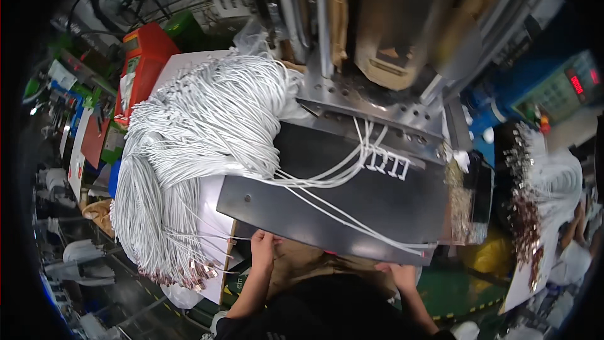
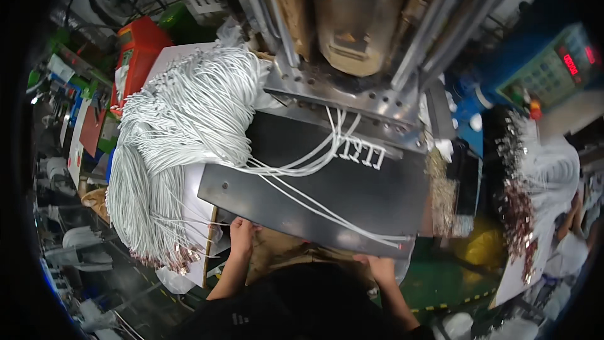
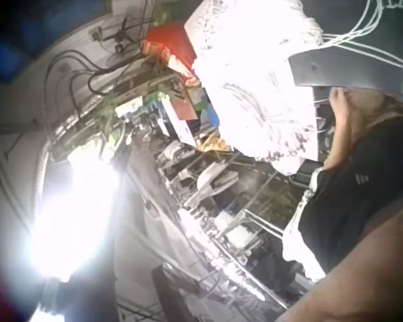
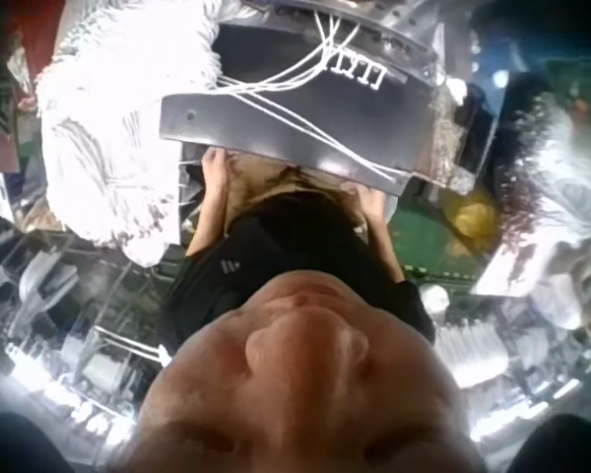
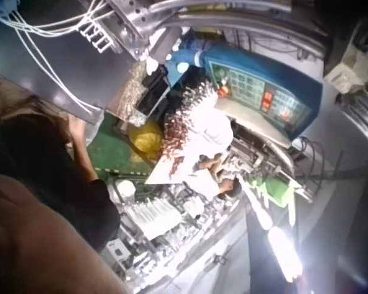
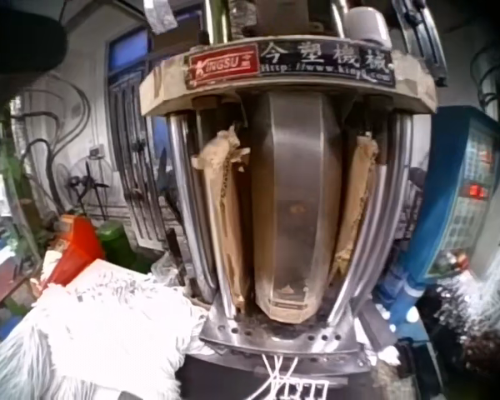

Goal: Organizing and inserting individual wires into a processing machine for assembly.

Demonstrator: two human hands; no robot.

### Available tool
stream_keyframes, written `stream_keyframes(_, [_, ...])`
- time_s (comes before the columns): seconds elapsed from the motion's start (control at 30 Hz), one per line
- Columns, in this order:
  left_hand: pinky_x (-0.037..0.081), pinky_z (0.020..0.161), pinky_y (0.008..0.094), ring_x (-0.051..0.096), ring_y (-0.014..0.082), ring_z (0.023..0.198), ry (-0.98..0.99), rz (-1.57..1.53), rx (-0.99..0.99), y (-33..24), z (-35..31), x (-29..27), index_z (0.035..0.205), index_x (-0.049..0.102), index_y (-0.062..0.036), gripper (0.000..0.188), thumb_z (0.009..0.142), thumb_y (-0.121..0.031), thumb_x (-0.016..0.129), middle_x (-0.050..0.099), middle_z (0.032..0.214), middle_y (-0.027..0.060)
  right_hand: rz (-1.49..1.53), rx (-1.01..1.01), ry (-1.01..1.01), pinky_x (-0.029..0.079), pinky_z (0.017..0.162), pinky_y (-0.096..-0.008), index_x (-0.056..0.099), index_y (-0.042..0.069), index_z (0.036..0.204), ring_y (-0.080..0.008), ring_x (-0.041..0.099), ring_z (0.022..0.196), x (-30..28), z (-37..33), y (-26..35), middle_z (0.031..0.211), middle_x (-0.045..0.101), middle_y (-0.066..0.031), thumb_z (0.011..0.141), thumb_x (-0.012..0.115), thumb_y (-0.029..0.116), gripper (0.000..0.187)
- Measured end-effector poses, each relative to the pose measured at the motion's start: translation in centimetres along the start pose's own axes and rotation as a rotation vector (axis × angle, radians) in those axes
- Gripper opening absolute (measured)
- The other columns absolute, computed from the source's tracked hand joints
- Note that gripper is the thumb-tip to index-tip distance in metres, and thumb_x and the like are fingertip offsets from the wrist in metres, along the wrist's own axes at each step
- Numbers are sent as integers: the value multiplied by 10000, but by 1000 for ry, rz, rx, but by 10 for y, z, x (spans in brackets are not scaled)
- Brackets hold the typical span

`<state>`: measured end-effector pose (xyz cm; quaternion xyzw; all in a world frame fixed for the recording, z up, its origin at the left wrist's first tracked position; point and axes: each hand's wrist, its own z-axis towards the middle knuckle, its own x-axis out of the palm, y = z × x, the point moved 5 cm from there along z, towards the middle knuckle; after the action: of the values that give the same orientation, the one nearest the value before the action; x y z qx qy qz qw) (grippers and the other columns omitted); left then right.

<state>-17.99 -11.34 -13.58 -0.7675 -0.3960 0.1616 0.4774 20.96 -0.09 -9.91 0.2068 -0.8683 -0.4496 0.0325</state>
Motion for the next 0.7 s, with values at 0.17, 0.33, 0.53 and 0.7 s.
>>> stream_keyframes(0.17, [525, 704, 280, 675, 145, 755, -9, 80, 170, 9, -16, 25, 922, 669, -2, 259, 1016, -224, 575, 710, 807, 71, -150, -100, 491, 545, 842, -326, 666, 13, 1195, -183, 701, 950, 46, -9, 39, 1076, 729, -93, 996, 593, 193, 278])
stream_keyframes(0.33, [520, 688, 318, 665, 215, 726, 521, 617, 571, -32, -96, 93, 971, 682, -27, 199, 915, -218, 688, 697, 792, 80, -215, -631, 519, 502, 917, -353, 706, 33, 1102, -259, 655, 1060, 26, -32, 196, 1135, 686, -131, 983, 608, 212, 236])
stream_keyframes(0.53, [491, 865, 389, 609, 286, 1010, 763, 952, 1391, -115, -125, 246, 1060, 662, -78, 372, 757, -246, 794, 646, 1066, 73, -966, -1299, -237, 290, 1139, -458, 746, 103, 1080, -371, 558, 1216, -10, 56, 249, 1248, 657, -90, 934, 654, 265, 238])
stream_keyframes(0.7, [496, 768, 385, 572, 268, 861, 825, 1289, 1425, -78, -90, 295, 912, 614, -55, 239, 756, -179, 745, 556, 888, 71, -423, -824, 334, 432, 1012, -426, 737, 8, 1020, -316, 642, 1073, -75, 9, 211, 1113, 709, -123, 989, 580, 274, 310])
